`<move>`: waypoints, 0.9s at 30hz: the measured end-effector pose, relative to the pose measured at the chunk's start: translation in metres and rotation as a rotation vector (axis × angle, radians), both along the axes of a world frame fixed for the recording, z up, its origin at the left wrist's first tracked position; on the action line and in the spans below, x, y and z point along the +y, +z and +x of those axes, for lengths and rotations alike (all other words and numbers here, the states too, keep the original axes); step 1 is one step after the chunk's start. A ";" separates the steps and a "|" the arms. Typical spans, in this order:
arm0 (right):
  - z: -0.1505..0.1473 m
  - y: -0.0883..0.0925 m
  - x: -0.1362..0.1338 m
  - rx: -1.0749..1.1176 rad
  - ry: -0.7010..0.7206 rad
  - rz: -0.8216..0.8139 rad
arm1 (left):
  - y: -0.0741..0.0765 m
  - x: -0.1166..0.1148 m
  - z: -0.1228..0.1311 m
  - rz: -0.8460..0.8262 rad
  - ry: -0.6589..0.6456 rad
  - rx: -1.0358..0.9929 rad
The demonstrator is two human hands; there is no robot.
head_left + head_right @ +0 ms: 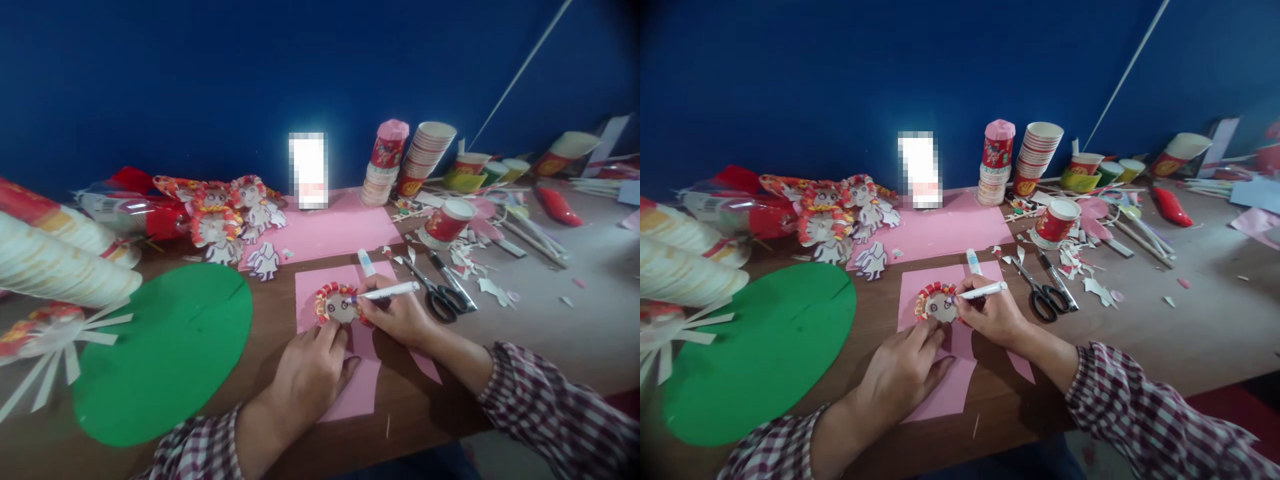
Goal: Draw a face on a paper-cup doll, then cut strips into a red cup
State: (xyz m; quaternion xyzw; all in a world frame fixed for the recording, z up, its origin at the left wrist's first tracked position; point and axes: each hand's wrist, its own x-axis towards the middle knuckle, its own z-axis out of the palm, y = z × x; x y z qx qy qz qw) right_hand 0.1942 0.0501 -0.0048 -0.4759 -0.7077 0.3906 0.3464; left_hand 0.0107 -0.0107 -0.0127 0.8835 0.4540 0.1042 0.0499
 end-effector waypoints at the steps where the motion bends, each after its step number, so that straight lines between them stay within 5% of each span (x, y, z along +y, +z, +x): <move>1: 0.000 0.000 0.000 -0.005 0.006 0.005 | 0.000 0.000 0.000 -0.002 0.002 0.001; 27: -0.001 0.000 0.001 0.057 0.020 -0.096 | -0.002 0.000 -0.001 0.038 -0.016 0.001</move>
